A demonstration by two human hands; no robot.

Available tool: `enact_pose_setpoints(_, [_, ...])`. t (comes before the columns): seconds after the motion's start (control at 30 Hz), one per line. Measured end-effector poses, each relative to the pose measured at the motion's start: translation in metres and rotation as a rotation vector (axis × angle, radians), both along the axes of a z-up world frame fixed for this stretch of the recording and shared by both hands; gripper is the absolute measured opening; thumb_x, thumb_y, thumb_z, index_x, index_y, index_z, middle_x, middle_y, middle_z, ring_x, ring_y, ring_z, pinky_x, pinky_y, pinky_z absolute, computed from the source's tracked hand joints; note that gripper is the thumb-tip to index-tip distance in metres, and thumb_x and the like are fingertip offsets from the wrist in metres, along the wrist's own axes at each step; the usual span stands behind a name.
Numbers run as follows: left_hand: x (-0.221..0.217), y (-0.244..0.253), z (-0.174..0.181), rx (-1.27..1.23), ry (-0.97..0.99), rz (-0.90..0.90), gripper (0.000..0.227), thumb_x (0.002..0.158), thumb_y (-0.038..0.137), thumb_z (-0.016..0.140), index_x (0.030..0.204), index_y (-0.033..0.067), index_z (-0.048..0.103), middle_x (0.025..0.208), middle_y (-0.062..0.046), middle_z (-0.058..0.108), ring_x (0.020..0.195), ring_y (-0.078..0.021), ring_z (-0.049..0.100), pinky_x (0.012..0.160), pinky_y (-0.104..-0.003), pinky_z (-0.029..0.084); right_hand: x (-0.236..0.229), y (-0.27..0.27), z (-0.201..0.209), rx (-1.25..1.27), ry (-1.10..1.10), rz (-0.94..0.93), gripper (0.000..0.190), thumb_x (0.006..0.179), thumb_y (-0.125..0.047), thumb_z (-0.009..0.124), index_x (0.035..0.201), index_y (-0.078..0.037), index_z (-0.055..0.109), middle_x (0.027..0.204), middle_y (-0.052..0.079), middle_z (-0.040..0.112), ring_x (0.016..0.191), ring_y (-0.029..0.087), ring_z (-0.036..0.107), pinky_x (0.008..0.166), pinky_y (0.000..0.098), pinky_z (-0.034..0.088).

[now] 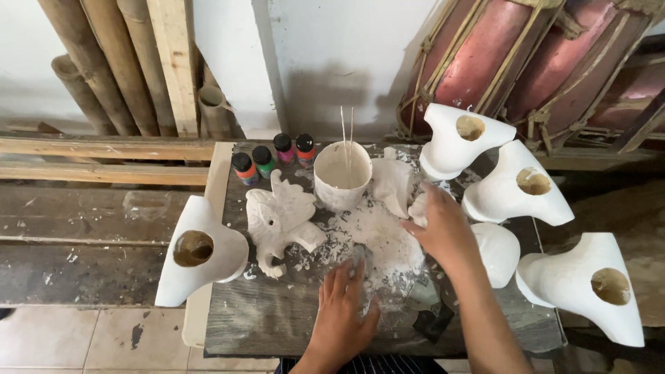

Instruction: Refining and cleaning plaster objects using a scraping tool

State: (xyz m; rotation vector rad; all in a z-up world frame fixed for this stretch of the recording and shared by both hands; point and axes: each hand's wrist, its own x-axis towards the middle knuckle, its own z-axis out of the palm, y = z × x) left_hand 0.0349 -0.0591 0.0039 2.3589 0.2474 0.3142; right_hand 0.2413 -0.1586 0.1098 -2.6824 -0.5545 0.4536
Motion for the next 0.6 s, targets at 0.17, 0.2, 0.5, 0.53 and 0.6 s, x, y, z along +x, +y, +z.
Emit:
enact_pose_setpoints(0.17, [0.005, -0.001, 0.013, -0.015, -0.010, -0.005, 0.075, 0.094, 0.026, 0.059, 0.158, 0.0030, 0.027, 0.158, -0.028, 0.028, 0.133, -0.0500, 0.038, 0.106, -0.065, 0.036, 0.031, -0.020, -0.040, -0.224, -0.066, 0.120, 0.087, 0.084, -0.045, 0.082, 0.147, 0.000, 0.042, 0.145, 0.021, 0.047, 0.141, 0.037, 0.042, 0.099, 0.0531, 0.053])
enact_pose_setpoints(0.2, [0.005, 0.000, 0.017, 0.009, -0.062, 0.010, 0.072, 0.091, 0.023, 0.061, 0.155, 0.0031, 0.033, 0.161, -0.027, 0.023, 0.132, -0.0484, 0.040, 0.105, -0.063, 0.038, 0.032, -0.019, -0.040, -0.258, -0.020, 0.123, 0.085, 0.084, -0.051, 0.080, 0.144, -0.002, 0.044, 0.145, 0.020, 0.049, 0.141, 0.035, 0.043, 0.096, 0.0535, 0.055])
enact_pose_setpoints(0.5, [-0.002, 0.007, 0.033, 0.009, -0.093, 0.018, 0.063, 0.091, 0.018, 0.062, 0.149, 0.0093, 0.039, 0.163, -0.028, 0.016, 0.139, -0.0489, 0.038, 0.108, -0.068, 0.037, 0.016, -0.017, -0.017, -0.046, 0.075, 0.000, 0.077, 0.083, -0.022, 0.083, 0.150, -0.007, 0.047, 0.140, 0.019, 0.055, 0.124, 0.033, 0.058, 0.106, 0.0474, 0.049])
enact_pose_setpoints(0.53, [-0.003, 0.007, 0.039, 0.008, -0.097, 0.023, 0.063, 0.091, 0.018, 0.062, 0.149, 0.0093, 0.039, 0.163, -0.028, 0.016, 0.139, -0.0489, 0.038, 0.108, -0.068, 0.037, 0.011, -0.025, -0.008, -0.047, 0.072, 0.005, 0.077, 0.083, -0.022, 0.083, 0.150, -0.007, 0.047, 0.140, 0.019, 0.055, 0.124, 0.033, 0.058, 0.106, 0.0474, 0.049])
enact_pose_setpoints(0.6, [-0.007, 0.007, 0.053, -0.065, -0.166, -0.001, 0.072, 0.092, 0.014, 0.064, 0.156, 0.0131, 0.032, 0.162, -0.027, 0.021, 0.142, -0.0452, 0.038, 0.111, -0.066, 0.037, -0.001, -0.040, 0.010, 0.056, 0.072, -0.010, 0.074, 0.082, -0.029, 0.080, 0.150, -0.020, 0.051, 0.120, 0.011, 0.072, 0.091, 0.024, 0.072, 0.071, 0.0315, 0.066])
